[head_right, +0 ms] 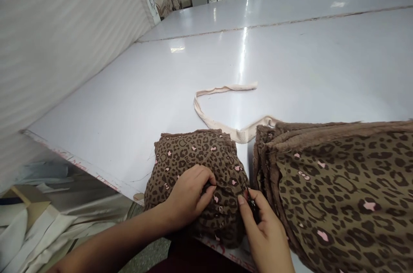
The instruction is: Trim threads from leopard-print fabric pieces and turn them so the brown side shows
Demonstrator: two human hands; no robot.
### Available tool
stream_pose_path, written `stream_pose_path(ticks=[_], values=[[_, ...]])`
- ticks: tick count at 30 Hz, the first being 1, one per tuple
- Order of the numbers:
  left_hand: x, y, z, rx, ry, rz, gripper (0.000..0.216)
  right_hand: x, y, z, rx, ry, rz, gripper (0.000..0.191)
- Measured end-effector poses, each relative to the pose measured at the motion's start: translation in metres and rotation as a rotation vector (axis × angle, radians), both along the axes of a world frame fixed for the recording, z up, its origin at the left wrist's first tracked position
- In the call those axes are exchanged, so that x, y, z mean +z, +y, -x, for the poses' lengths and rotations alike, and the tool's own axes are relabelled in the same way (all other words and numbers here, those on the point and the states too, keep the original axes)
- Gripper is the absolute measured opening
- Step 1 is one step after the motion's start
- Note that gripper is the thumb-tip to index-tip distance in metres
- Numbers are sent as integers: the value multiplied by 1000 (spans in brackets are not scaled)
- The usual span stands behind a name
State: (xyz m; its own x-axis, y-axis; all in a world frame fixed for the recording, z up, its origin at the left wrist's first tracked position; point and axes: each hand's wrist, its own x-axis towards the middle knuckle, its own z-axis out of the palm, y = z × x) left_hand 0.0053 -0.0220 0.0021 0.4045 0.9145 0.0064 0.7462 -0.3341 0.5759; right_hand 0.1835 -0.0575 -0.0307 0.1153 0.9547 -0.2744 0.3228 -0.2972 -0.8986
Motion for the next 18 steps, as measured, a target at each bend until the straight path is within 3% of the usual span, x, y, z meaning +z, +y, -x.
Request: stream_pose_path(ticks=[4,7,12,18], values=[[-10,1,-3,46,99,-42,18,-1,-2,1,-9,0,39,31],[-13,4,0,16,58,-67,19,-3,-2,0,-7,-32,35,31],[-7,0,7,15,-134,-202,22,-4,0,-1,1,-27,26,31],[-8,-2,8,-8,-91,-176,18,-4,0,-3,11,-12,38,31]])
